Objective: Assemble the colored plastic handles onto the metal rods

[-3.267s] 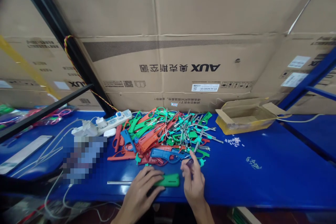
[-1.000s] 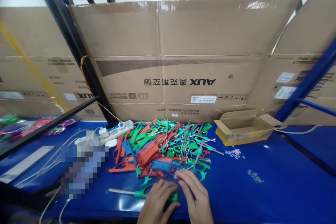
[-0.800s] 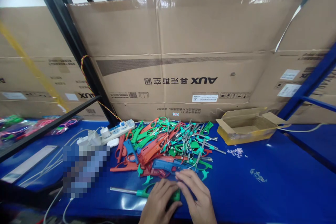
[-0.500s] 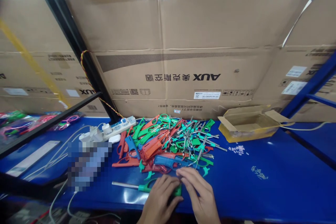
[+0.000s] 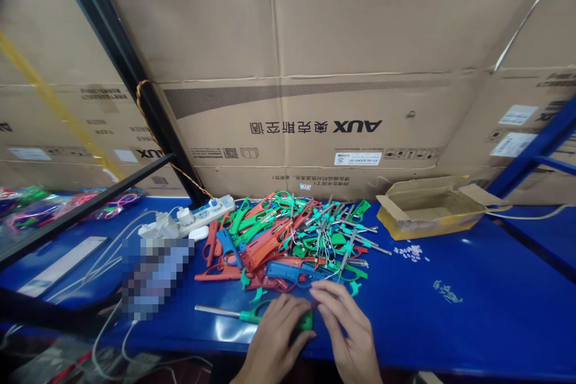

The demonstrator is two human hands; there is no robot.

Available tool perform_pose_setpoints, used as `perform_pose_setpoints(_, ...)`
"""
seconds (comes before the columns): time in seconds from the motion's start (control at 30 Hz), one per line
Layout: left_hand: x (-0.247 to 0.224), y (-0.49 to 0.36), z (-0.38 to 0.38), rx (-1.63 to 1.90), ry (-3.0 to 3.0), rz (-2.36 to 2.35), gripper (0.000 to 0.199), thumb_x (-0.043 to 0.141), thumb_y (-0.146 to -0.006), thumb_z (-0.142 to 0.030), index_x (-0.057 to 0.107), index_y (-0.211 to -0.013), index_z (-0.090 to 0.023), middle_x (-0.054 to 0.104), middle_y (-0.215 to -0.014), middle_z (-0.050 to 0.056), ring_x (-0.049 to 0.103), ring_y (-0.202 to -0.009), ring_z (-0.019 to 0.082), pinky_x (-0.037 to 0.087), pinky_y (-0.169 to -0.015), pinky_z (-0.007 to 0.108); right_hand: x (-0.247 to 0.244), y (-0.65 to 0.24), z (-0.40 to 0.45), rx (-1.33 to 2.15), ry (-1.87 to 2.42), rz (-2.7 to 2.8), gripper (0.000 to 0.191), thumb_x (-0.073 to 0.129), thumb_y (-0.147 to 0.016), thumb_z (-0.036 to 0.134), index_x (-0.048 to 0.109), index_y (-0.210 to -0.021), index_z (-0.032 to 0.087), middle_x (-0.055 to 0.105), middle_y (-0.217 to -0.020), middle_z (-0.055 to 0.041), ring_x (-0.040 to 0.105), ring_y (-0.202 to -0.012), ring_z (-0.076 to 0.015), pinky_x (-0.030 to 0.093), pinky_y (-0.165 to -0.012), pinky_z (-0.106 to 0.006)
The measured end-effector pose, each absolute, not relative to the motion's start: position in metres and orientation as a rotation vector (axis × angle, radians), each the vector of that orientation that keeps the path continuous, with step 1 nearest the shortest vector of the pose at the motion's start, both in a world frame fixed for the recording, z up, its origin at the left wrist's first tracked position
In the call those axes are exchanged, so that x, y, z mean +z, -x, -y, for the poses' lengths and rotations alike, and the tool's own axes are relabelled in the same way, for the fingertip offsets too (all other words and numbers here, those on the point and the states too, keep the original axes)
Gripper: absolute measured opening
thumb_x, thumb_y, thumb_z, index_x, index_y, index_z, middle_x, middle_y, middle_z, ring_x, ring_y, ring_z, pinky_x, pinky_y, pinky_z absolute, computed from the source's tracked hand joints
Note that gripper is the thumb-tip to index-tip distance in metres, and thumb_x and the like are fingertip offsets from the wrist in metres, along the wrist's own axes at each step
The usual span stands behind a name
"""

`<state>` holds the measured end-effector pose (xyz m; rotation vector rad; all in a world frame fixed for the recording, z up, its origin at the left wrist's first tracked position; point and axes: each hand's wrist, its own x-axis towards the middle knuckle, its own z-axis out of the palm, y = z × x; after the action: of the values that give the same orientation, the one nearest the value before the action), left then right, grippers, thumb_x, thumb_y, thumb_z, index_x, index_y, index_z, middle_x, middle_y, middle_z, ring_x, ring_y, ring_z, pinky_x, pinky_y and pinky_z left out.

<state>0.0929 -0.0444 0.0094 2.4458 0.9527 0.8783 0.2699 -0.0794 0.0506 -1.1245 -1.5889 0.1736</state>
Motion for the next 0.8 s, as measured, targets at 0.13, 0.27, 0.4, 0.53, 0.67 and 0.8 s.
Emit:
perform_pose_setpoints(0.13,0.005,-0.094,0.045,0.872,-2.451,-0.999,0.035,0.076,-0.090,-0.026,0.062,-0.122,-0.023,0.072,-0.116,0.004,0.065,-0.100,0.025,0.054,-0.086,0.038,0.052,-0.270,0.078,0.189,1.107,1.637,0.029,0.054,-0.101,0.014,0.073,-0.121,0.024,0.078,-0.113,-0.0062,0.075,-0.107,-0.0198,0.061,-0.096,-0.027)
perform_pose_setpoints(0.27,-0.001,-0.094,0.045,0.862,-2.444,-1.037,0.042,0.080,-0.086,-0.025,0.061,-0.124,-0.026,0.072,-0.119,-0.001,0.064,-0.103,0.022,0.051,-0.089,0.035,0.052,-0.270,0.077,0.182,1.105,1.614,0.025,0.058,-0.100,0.015,0.074,-0.118,0.023,0.079,-0.108,-0.0058,0.076,-0.101,-0.0181,0.061,-0.092,-0.024)
perform_pose_setpoints(0.4,-0.001,-0.093,0.045,0.851,-2.417,-1.007,0.040,0.077,-0.089,-0.024,0.061,-0.125,-0.025,0.071,-0.121,0.001,0.063,-0.104,0.023,0.049,-0.090,0.036,0.052,-0.270,0.078,0.193,1.111,1.600,0.020,0.062,-0.099,0.017,0.075,-0.112,0.025,0.078,-0.105,-0.0045,0.076,-0.097,-0.0173,0.061,-0.089,-0.022)
perform_pose_setpoints(0.53,0.002,-0.092,0.045,0.844,-2.393,-0.990,0.038,0.075,-0.091,-0.023,0.060,-0.126,-0.024,0.071,-0.122,0.002,0.062,-0.105,0.024,0.048,-0.091,0.036,0.050,-0.270,0.077,0.194,1.127,1.581,0.013,0.065,-0.097,0.020,0.074,-0.106,0.025,0.077,-0.101,-0.0034,0.075,-0.093,-0.0164,0.061,-0.087,-0.021)
perform_pose_setpoints(0.67,0.002,-0.092,0.045,0.825,-2.408,-1.002,0.035,0.075,-0.091,-0.025,0.061,-0.123,-0.023,0.071,-0.119,0.002,0.062,-0.104,0.024,0.049,-0.089,0.036,0.051,-0.269,0.074,0.150,1.128,1.563,0.006,0.069,-0.096,0.024,0.072,-0.100,0.024,0.073,-0.093,-0.0034,0.074,-0.086,-0.0159,0.061,-0.081,-0.020)
perform_pose_setpoints(0.8,0.000,-0.093,0.043,0.823,-2.458,-0.972,0.033,0.074,-0.092,-0.029,0.061,-0.121,-0.021,0.071,-0.118,0.004,0.063,-0.101,0.025,0.049,-0.086,0.036,0.055,-0.269,0.074,0.062,1.113,1.607,0.009,0.068,-0.096,0.026,0.072,-0.103,0.024,0.071,-0.091,-0.0042,0.073,-0.083,-0.0153,0.061,-0.077,-0.019)
